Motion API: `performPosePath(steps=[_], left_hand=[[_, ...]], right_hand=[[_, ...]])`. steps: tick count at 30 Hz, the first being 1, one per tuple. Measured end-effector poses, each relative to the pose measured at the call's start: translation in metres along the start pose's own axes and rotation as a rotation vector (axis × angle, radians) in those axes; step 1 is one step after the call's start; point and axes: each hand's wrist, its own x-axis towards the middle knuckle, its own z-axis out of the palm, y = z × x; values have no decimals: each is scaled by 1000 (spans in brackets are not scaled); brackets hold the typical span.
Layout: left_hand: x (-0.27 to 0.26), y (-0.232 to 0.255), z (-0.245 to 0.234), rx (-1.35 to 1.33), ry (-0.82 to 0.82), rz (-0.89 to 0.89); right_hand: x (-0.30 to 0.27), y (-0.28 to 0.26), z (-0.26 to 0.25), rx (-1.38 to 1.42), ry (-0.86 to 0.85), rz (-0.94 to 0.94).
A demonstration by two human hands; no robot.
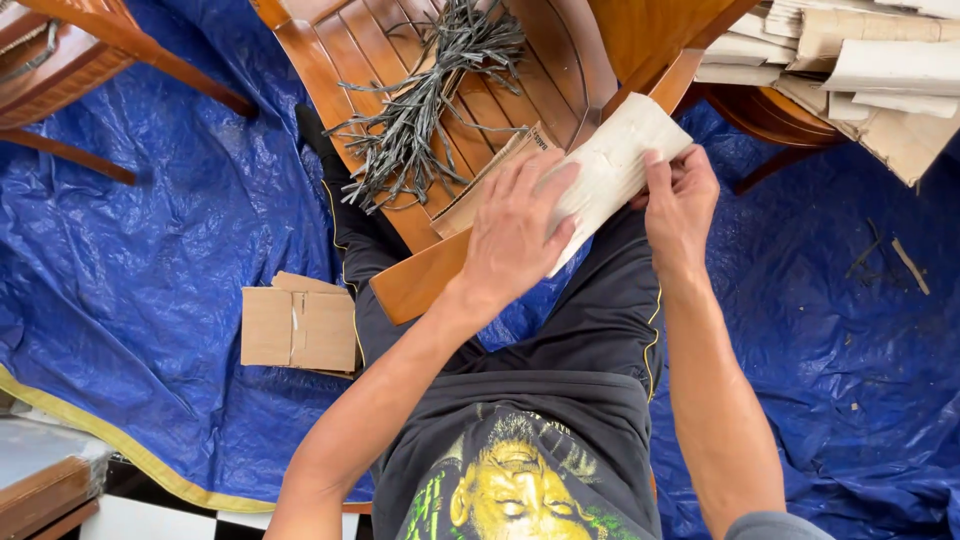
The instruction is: Wrapping wooden chair legs with protective cardboard and securing them with plastic ties.
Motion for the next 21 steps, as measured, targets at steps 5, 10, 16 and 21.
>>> performPosePath(steps=[5,10,16,21], left_hand=[[-1,-1,29,-111,-125,-127],[25,11,53,-64,-71,-147],[43,10,65,-75,-181,-277],[40,6,73,-57,-113,-237]], right_hand=[[33,14,-1,14,76,7],[70,33,-13,19,143,18],[82,42,-16,19,122,39],[61,42,-1,-430,61,-294]])
